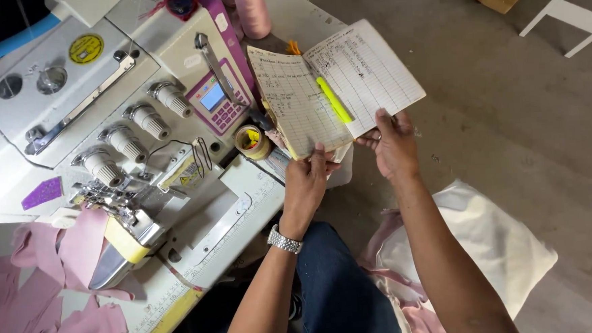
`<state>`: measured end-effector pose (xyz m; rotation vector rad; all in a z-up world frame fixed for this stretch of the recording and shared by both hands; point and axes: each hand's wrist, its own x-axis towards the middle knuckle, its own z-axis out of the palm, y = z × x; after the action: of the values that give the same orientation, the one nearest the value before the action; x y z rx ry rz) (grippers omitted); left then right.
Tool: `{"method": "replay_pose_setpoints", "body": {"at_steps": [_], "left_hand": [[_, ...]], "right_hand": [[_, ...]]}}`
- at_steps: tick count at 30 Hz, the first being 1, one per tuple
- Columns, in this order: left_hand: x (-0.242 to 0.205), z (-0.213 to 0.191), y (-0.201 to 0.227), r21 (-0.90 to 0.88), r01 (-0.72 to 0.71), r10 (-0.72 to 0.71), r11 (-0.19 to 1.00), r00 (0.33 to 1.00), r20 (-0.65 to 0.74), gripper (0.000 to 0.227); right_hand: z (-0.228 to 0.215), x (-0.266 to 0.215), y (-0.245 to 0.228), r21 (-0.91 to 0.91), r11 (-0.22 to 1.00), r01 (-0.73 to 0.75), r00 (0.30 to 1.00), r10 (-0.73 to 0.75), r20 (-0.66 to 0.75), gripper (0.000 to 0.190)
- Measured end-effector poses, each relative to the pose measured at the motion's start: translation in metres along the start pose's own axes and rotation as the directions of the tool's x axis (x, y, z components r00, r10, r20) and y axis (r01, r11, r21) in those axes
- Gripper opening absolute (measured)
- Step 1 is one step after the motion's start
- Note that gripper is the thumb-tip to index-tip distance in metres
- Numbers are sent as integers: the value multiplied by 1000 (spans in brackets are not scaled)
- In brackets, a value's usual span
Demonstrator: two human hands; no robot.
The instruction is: The person writes in a notebook with a yellow pen, then closes it and sets it aside. The person then repeatedly folds small pink fabric pieces by hand and places them on a stack on the sewing machine table.
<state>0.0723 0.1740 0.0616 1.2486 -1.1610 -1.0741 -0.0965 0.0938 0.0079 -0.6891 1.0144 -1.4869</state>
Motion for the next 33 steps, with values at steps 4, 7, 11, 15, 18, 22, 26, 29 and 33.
{"method": "replay_pose_setpoints", "body": {"at_steps": [4,7,11,15,18,22,26,29,33], "left_hand": [[21,21,15,304,-247,272,920,962,-40,35],[38,29,22,701,-467,610,540,790,57,60],[61,30,-9,853,-448,33,269,889,456,69],[80,16,-46,821,-535,190,199,843,503,45],[80,11,-56,878,-467,418,106,822,387,35],[-2,2,-17,809,-567,574,154,718,394,24],[-113,-14,-30,507,-707,524,494,707,475,33],[-188,-62,-54,442,-639,420,629,758,499,31],[-249,-135,-44,445,-510,366,737,853,372,23]], "right_hand": [[8,-17,-3,-192,969,157,986,-143,86,23],[-4,-11,23,42,998,40,988,-46,146,25],[-9,-17,15,118,978,-171,983,161,88,72],[-29,-11,9,4,997,-83,995,82,48,45],[-4,-12,2,-213,974,78,984,-42,171,68],[22,26,14,-470,875,115,988,-53,143,62],[39,55,19,-619,781,87,973,67,221,41],[36,22,6,-787,598,148,960,104,259,23],[-1,-56,1,-776,462,429,894,-96,437,24]]}}
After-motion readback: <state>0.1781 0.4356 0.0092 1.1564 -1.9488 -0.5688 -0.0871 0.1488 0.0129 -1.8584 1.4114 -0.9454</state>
